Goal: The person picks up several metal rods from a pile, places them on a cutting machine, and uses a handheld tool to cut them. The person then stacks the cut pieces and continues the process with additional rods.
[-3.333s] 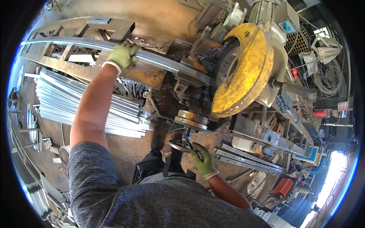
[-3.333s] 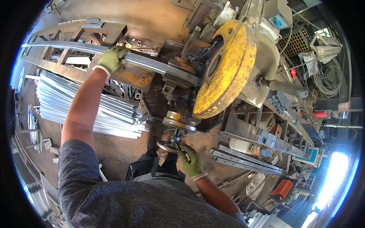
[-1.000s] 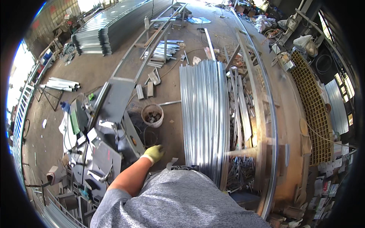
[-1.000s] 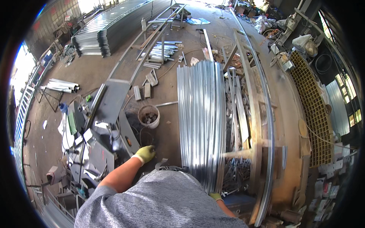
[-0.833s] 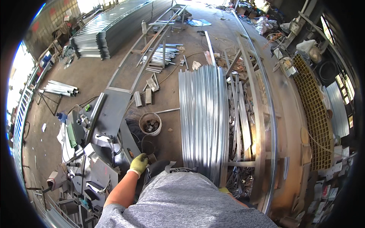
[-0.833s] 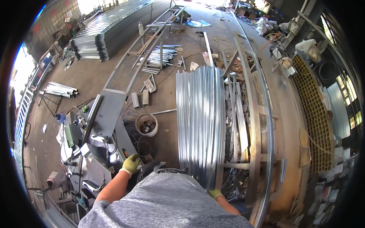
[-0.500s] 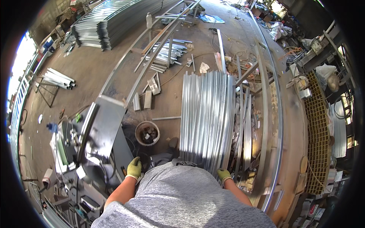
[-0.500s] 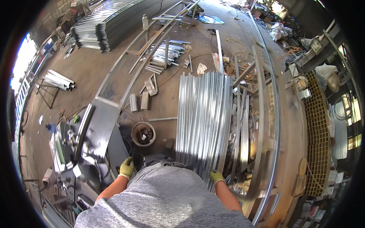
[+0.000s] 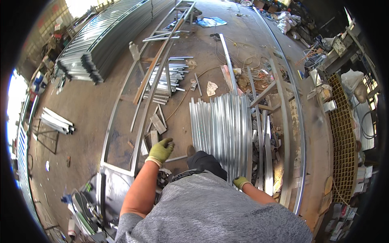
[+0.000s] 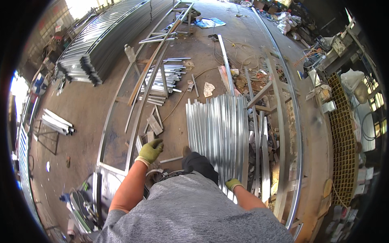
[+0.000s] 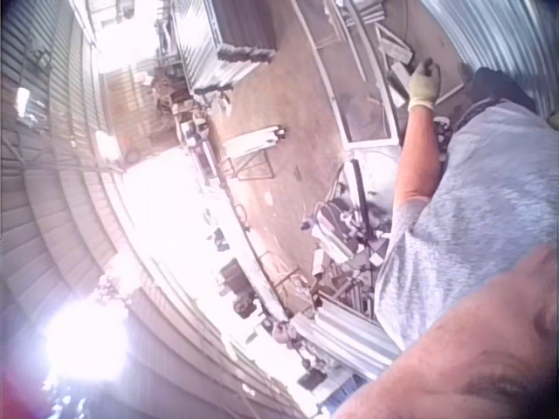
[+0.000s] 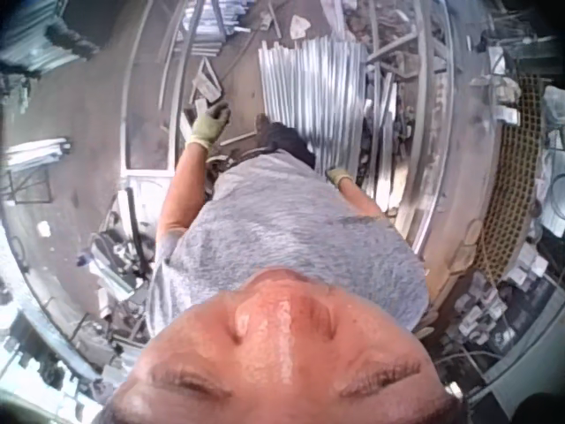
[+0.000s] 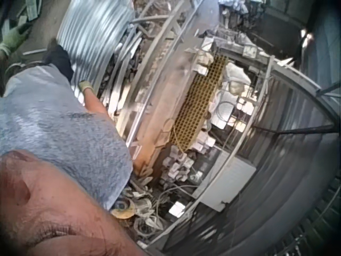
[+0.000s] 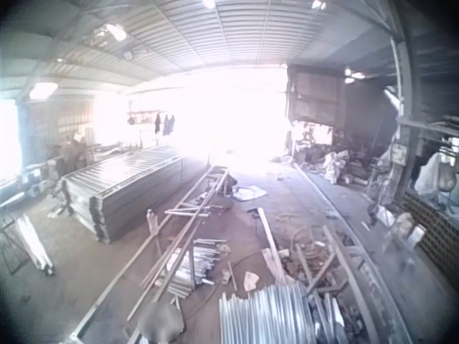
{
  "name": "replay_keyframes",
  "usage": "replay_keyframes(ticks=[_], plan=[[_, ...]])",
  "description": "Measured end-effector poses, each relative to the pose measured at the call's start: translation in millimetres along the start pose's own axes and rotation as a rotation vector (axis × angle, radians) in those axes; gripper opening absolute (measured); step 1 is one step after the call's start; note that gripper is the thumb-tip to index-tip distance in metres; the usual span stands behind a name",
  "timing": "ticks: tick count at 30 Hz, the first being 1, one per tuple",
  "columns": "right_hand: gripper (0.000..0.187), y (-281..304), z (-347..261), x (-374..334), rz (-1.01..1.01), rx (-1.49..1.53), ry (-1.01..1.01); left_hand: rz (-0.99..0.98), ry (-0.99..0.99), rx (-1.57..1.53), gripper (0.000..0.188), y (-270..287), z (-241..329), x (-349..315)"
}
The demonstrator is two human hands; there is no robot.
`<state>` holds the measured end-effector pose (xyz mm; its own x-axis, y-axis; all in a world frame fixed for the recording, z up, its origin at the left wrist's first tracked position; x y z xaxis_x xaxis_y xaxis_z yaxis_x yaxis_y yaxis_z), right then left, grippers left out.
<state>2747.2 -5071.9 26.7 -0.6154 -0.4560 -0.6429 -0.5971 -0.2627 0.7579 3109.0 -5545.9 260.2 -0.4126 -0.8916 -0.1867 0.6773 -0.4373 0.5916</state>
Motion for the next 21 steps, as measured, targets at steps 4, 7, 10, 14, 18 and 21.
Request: replay_keyframes(ticks=[4,7,10,14,18,21], plan=[[0.059,71,-60,111,-0.078,-0.044,-0.004,-0.08,-0.107,0.039,0.053,-11,48,104],[0.058,151,-107,195,0.025,0.05,-0.09,0.009,-0.076,0.192,0.053,24,33,193],[0.059,222,-150,274,-0.04,0.111,-0.112,-0.009,0.169,0.279,0.053,88,-15,242],[0.058,338,-233,402,-0.047,0.052,-0.08,0.199,0.283,0.044,0.046,161,-32,284],[0.056,447,-326,499,0.192,0.334,0.007,0.342,0.372,-0.237,0.036,151,-3,339],[0.057,489,-368,562,0.214,0.405,-0.006,0.319,0.408,-0.31,0.035,108,40,434]])
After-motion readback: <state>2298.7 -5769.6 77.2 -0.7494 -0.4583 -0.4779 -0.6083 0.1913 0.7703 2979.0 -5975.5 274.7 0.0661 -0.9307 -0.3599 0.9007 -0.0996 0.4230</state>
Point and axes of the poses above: each hand's wrist, its own x-axis towards the middle knuckle, its own y-axis out of the back of the hand, z = x × y, the point moved 6 cm from there along x, towards the middle knuckle, and after that the axes turned 10 degrees about z, right-handed, at the moved point
